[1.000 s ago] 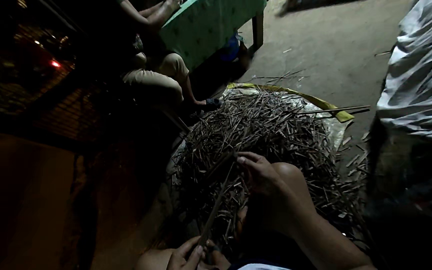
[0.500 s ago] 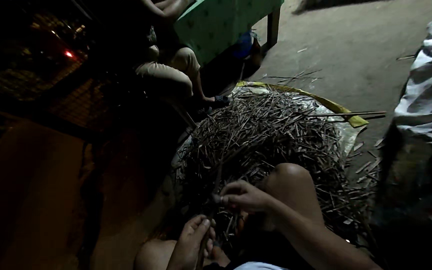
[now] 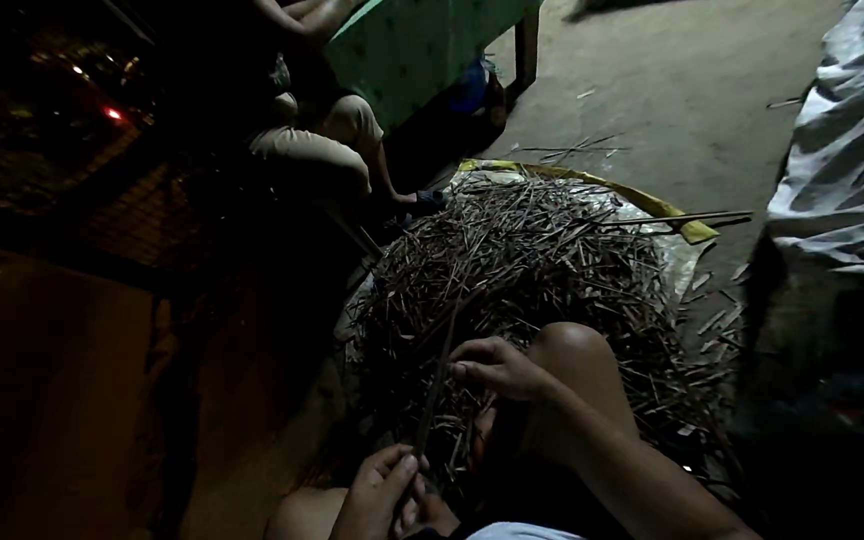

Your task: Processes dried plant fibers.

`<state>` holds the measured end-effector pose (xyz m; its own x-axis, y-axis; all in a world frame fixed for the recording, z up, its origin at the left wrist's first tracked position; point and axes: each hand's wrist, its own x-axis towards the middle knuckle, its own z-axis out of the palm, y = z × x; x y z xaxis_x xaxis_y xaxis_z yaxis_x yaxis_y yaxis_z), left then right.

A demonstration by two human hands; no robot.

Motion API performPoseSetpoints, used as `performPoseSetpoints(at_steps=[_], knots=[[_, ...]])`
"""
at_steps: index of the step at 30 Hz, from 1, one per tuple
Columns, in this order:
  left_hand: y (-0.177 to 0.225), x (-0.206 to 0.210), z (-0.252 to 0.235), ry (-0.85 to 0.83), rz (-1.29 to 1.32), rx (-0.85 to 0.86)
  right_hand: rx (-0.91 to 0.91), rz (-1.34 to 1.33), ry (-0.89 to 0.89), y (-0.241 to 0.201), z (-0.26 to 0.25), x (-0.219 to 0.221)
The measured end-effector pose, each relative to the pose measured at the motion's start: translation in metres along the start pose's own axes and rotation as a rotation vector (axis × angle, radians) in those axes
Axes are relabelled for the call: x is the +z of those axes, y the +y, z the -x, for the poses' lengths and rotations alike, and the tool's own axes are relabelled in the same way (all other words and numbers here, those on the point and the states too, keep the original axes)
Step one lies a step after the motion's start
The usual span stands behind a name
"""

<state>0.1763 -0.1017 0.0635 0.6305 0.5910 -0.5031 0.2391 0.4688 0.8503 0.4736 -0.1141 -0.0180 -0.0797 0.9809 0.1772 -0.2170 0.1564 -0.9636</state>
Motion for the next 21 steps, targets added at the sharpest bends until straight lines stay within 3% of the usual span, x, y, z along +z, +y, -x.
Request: performPoseSetpoints(at_steps=[5,7,11,17,21], knots=[[-0.005,-0.009,0.007,0.028,-0.055,-0.013,0.044,-0.2,0.462,0.001,-0.007,-0.019],[-0.008,-0.009,0.008,0.064,-0.076,0.015,0.027,-0.279,0.546,0.001,-0.009,-0.023],[-0.006,-0.003,0.006,0.176,-0.193,0.046,0.068,-0.181,0.375,0.0,-0.003,-0.011],[-0.008,0.002,0.004,0.226,-0.281,0.077,0.086,0.001,-0.133,0.003,0.002,0.02],[-0.007,0.003,0.007,0.264,-0.354,0.075,0.103,0.007,-0.111,0.003,0.001,0.021]])
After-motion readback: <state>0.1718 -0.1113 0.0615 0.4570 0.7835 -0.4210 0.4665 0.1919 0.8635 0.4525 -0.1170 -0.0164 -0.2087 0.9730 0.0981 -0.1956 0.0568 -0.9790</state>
